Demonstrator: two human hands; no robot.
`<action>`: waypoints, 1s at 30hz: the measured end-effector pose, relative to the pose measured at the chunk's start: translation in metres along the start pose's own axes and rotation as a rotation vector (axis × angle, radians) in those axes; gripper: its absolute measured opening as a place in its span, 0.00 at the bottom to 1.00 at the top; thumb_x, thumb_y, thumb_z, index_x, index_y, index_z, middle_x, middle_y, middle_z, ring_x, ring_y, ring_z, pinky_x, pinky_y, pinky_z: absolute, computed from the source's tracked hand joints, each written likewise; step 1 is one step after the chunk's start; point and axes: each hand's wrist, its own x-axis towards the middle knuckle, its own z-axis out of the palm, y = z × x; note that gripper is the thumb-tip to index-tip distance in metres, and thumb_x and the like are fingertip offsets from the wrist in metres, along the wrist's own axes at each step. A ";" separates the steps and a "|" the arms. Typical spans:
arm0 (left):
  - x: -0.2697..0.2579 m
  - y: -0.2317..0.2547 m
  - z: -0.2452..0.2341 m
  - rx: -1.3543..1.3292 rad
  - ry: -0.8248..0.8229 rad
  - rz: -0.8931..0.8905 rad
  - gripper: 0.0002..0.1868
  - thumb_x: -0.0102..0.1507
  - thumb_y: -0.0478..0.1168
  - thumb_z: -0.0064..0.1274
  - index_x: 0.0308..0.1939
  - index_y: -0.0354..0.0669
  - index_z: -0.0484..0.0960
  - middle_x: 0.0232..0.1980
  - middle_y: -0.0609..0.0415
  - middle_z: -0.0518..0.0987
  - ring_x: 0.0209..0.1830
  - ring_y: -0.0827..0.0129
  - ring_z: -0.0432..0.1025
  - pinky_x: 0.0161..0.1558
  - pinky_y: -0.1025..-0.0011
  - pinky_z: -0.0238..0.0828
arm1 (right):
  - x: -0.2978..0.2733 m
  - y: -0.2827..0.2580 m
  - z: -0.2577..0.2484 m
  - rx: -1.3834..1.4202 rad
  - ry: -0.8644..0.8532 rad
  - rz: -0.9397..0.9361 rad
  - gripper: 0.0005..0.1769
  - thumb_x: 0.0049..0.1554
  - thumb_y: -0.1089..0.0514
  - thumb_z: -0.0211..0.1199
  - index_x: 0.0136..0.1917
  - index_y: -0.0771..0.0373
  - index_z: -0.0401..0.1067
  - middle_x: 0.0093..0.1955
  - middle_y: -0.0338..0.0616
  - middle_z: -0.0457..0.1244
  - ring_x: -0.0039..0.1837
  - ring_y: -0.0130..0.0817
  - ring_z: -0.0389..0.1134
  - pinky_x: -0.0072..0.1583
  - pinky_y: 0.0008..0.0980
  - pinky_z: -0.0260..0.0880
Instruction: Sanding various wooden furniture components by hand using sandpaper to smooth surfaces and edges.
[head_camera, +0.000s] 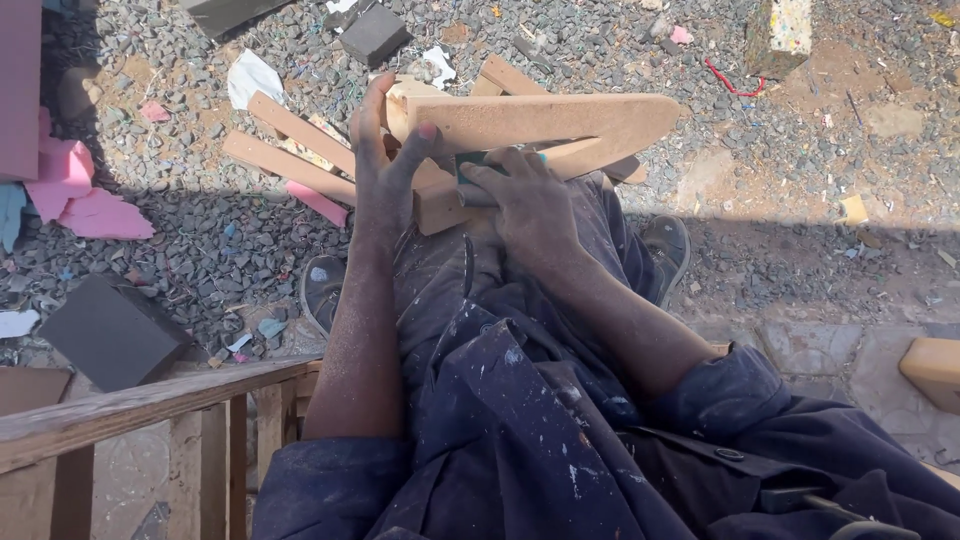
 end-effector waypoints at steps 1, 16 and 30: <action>0.000 -0.001 0.000 0.003 0.008 0.000 0.44 0.65 0.66 0.53 0.75 0.47 0.57 0.68 0.41 0.58 0.68 0.48 0.62 0.65 0.53 0.66 | -0.002 0.019 0.002 0.002 -0.002 -0.008 0.22 0.54 0.60 0.62 0.63 0.53 0.76 0.60 0.41 0.62 0.57 0.41 0.63 0.55 0.42 0.69; 0.002 -0.007 -0.006 -0.126 -0.014 -0.065 0.50 0.61 0.68 0.59 0.76 0.46 0.58 0.70 0.37 0.55 0.71 0.43 0.58 0.68 0.49 0.62 | -0.011 0.024 -0.006 0.082 0.085 -0.022 0.20 0.54 0.60 0.64 0.61 0.53 0.79 0.57 0.42 0.59 0.55 0.40 0.64 0.51 0.39 0.67; -0.004 -0.004 -0.012 -0.170 -0.030 -0.040 0.43 0.63 0.58 0.63 0.75 0.51 0.60 0.70 0.40 0.58 0.68 0.48 0.64 0.67 0.53 0.67 | -0.010 -0.017 -0.019 0.097 -0.014 -0.056 0.23 0.56 0.45 0.67 0.63 0.48 0.79 0.56 0.39 0.60 0.57 0.37 0.61 0.50 0.37 0.62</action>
